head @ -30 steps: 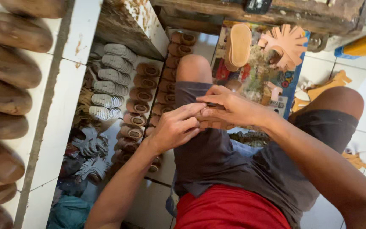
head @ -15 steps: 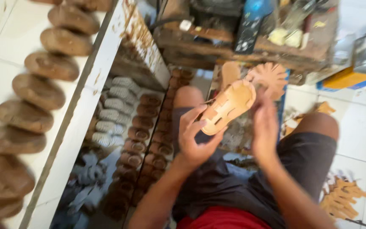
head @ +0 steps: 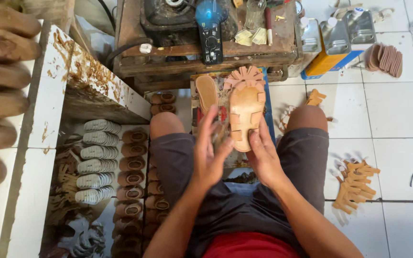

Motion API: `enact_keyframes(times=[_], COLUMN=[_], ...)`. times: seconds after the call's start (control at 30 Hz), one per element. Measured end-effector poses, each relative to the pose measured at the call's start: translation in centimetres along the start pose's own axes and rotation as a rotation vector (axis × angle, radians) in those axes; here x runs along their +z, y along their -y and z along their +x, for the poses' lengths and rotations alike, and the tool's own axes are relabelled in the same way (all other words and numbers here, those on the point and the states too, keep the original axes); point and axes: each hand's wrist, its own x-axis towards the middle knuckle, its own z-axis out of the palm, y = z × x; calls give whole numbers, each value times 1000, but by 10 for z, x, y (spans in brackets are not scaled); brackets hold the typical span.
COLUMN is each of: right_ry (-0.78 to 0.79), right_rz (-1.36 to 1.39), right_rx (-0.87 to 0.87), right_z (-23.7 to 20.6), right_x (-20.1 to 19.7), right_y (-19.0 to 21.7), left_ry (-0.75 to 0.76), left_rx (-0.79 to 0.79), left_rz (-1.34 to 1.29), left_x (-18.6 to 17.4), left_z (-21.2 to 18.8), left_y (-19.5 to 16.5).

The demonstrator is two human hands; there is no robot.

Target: The person sits on the floor and assembles a sandal by hand. They wrap a star-shaped upper around a wooden last, then attach a sole piece to the bottom, pressing and adjusting the parts to fit.

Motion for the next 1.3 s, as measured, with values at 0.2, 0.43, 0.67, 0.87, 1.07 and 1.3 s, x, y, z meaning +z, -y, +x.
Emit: enact_keyframes(times=[0.2, 0.43, 0.67, 0.87, 1.07, 1.3], right_ry=[28, 10, -8, 55, -67, -66], right_rz=[-224, -235, -779, -544, -599, -973], right_rx=[16, 24, -248, -280, -100, -208], right_z=[-7, -6, -14, -15, -12, -21], right_x=[-4, -6, 12, -1, -22, -14], right_y=[-4, -1, 17, 22, -2, -7], left_ry=[194, 140, -65, -27, -291, -295], left_rx=[-188, -179, -343, -469, -560, -635], left_rz=[-399, -359, -403, -1308, -1318, -1265], left_x=[-2, -1, -8, -14, -11, -5], left_z=[8, 9, 27, 20, 7, 2], left_y=[16, 19, 19, 46, 63, 72])
